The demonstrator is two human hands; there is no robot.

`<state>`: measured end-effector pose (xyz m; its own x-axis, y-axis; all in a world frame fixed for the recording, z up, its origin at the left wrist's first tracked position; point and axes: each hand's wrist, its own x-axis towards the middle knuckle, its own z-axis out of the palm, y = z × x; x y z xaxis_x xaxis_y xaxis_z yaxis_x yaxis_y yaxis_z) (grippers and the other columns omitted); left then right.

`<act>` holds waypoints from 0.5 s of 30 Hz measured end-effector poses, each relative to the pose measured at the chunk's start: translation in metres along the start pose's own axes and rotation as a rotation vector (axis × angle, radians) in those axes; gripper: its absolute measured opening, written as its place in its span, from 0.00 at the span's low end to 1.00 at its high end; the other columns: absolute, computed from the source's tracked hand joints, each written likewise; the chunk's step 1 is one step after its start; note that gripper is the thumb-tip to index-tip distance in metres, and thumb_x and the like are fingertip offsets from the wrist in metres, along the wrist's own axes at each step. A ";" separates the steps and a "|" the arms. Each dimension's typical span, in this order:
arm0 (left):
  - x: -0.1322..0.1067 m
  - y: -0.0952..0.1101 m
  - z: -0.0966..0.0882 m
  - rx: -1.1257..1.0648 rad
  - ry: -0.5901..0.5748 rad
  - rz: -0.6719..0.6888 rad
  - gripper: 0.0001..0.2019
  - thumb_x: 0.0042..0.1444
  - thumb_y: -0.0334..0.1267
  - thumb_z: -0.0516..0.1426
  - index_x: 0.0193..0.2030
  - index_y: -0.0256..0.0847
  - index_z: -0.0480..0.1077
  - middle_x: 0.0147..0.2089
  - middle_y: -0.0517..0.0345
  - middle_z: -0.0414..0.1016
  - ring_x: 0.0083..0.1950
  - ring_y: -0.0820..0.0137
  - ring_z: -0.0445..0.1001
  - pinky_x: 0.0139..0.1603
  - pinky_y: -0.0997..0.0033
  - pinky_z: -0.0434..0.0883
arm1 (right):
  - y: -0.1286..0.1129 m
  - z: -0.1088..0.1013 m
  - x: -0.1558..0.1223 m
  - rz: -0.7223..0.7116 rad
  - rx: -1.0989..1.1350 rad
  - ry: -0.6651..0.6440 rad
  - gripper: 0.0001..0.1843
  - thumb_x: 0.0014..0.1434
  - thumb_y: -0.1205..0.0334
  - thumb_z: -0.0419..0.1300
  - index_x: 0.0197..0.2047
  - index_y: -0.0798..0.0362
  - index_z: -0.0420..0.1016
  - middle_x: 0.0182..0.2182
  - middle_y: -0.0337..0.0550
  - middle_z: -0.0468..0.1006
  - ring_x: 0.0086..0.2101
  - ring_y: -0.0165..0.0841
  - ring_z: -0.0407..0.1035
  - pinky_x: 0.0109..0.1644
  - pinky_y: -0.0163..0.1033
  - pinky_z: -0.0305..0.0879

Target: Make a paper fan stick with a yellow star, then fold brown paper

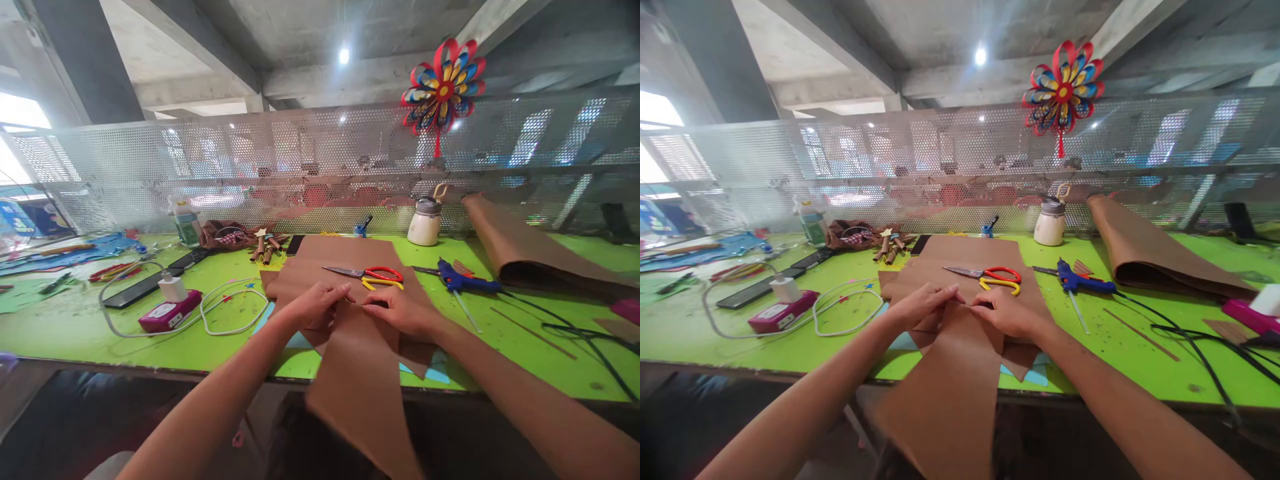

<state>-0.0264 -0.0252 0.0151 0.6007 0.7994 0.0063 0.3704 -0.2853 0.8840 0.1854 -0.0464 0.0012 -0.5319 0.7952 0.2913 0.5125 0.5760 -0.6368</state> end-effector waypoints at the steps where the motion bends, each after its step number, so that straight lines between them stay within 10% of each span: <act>1: 0.000 0.000 0.001 0.112 0.006 0.038 0.24 0.56 0.55 0.48 0.39 0.33 0.73 0.28 0.58 0.71 0.29 0.74 0.65 0.30 0.75 0.61 | 0.004 0.003 0.001 -0.015 -0.059 0.031 0.12 0.58 0.58 0.54 0.32 0.55 0.76 0.30 0.44 0.77 0.33 0.35 0.67 0.38 0.39 0.60; 15: 0.005 -0.016 0.003 0.685 0.005 0.272 0.13 0.54 0.42 0.54 0.34 0.37 0.77 0.27 0.58 0.71 0.29 0.73 0.64 0.29 0.77 0.57 | 0.016 0.016 0.000 -0.082 -0.253 0.008 0.10 0.58 0.60 0.54 0.32 0.54 0.75 0.29 0.45 0.75 0.30 0.33 0.66 0.34 0.37 0.58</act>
<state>-0.0272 -0.0176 -0.0001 0.7320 0.6550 0.1874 0.5692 -0.7391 0.3602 0.1827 -0.0400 -0.0210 -0.5736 0.7448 0.3408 0.6207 0.6668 -0.4125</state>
